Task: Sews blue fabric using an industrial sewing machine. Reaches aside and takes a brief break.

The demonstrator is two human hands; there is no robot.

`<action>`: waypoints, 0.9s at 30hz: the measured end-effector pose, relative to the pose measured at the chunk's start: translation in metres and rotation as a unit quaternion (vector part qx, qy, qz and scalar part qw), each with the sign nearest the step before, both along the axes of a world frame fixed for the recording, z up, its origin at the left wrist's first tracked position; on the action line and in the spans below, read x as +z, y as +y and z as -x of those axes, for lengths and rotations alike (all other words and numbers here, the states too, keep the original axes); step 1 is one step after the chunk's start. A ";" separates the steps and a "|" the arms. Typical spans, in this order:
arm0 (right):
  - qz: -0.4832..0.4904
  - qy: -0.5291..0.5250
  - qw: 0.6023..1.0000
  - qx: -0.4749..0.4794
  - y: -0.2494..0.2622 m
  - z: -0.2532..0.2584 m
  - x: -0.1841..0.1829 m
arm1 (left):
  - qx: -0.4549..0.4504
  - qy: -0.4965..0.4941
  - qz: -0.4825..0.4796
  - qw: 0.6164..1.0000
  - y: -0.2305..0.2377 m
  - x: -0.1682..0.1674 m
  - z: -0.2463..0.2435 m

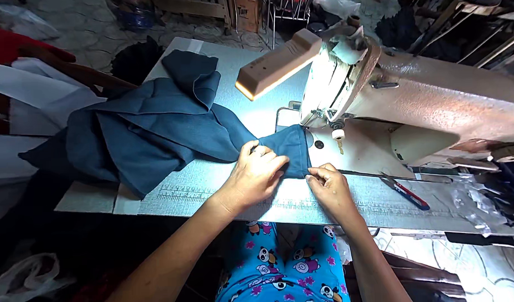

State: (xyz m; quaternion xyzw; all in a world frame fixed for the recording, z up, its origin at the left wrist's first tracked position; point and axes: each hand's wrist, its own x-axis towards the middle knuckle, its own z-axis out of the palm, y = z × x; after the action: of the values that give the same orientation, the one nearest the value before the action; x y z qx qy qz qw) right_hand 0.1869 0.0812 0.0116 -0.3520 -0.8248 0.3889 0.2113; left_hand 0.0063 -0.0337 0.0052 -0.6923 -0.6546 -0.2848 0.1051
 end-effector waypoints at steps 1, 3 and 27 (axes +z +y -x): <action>0.012 -0.006 1.000 -0.001 0.001 0.000 0.001 | -0.010 0.003 -0.029 1.000 0.004 0.002 -0.006; 0.028 -0.015 0.999 -0.001 0.002 0.000 0.003 | -0.042 -0.030 -0.063 0.997 0.013 0.004 -0.018; -0.297 -0.122 0.937 -0.136 0.052 -0.132 -0.013 | 0.080 -0.223 -0.062 0.970 0.017 -0.031 -0.044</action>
State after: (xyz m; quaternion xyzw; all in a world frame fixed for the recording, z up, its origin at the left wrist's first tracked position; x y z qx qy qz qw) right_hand 0.3184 0.1335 -0.0012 -0.4268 -0.8663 0.0480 0.2551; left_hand 0.0498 -0.0169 -0.0254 -0.5492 -0.6958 -0.4623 0.0219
